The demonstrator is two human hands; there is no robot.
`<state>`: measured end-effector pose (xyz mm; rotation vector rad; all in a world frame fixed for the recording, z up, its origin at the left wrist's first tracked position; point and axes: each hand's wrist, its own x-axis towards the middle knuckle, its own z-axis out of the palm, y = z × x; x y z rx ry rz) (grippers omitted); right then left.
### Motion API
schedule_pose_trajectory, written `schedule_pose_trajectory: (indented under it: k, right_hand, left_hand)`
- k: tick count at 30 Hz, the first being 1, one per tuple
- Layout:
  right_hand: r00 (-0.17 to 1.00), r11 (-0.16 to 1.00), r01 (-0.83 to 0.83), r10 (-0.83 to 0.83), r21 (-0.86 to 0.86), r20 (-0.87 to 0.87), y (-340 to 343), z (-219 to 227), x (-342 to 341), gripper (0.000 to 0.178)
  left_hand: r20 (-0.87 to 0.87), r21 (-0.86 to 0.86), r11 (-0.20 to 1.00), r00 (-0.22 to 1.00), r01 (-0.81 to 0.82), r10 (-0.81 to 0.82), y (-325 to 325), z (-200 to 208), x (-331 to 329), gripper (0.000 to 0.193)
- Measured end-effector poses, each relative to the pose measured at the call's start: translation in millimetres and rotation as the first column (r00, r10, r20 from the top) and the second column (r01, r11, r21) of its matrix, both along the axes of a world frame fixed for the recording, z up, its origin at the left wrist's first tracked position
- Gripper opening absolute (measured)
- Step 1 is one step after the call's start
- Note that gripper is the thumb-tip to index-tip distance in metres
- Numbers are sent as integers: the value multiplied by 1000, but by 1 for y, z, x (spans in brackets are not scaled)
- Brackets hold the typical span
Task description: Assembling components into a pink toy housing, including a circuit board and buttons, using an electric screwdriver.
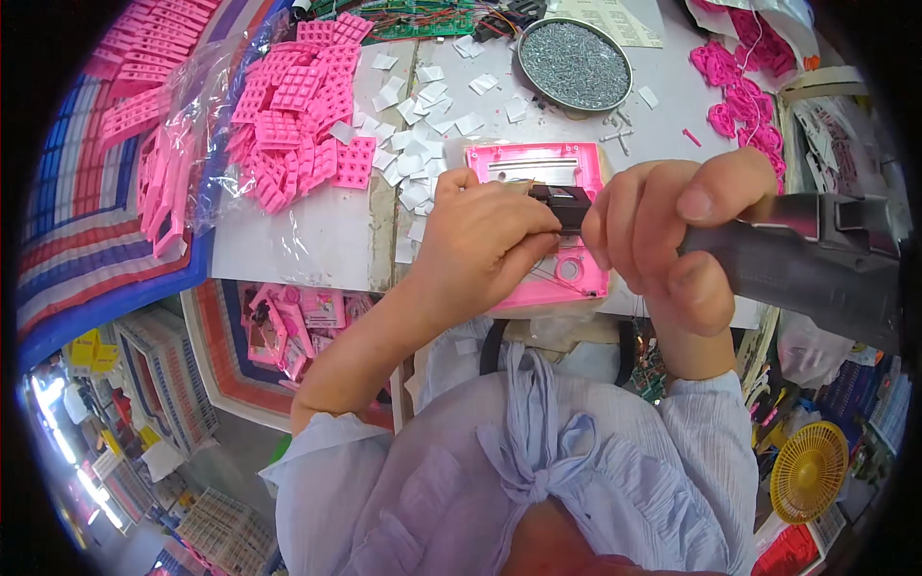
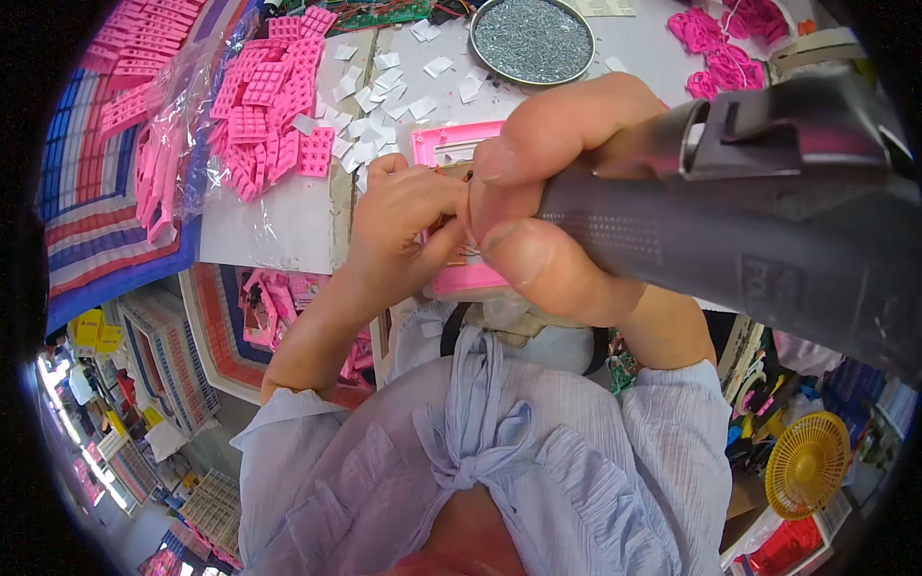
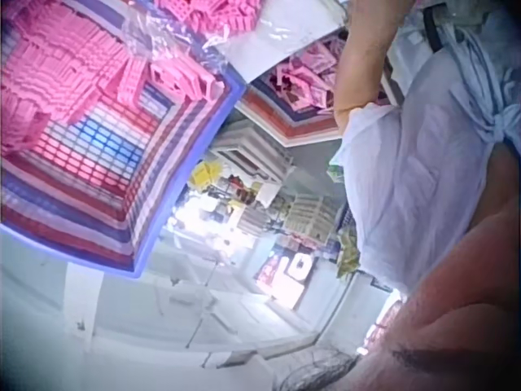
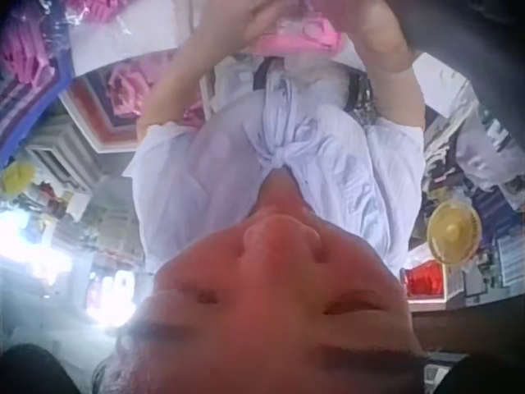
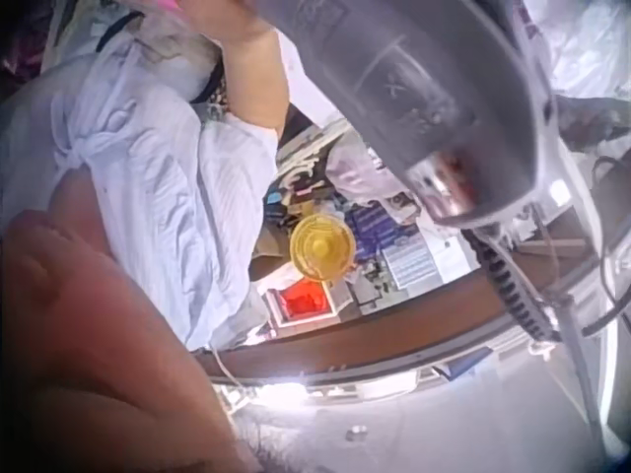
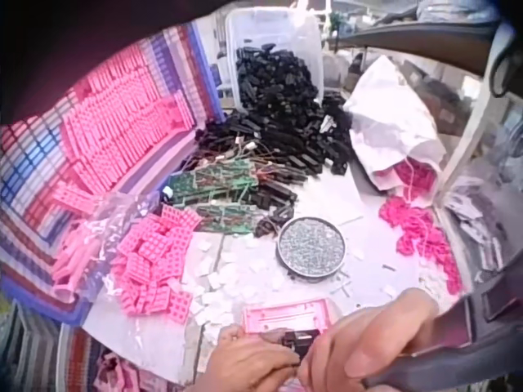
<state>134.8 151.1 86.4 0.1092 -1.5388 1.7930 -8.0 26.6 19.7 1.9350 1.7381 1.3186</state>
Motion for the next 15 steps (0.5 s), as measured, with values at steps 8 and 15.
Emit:
schedule_pose_trajectory:
  k: [8, 15]
  right_hand:
    - [1000, 1000, 12, -12, 4, -16, 6, -12, -8, 32]
    - [998, 989, 66, -68, 132, 8, 11, -41, -19, 31]
  left_hand:
    - [-188, -28, 955, 940, -294, 283, -8, -4, 0, 36]
    - [-384, 14, 973, 897, -231, 219, -17, -29, -10, 45]
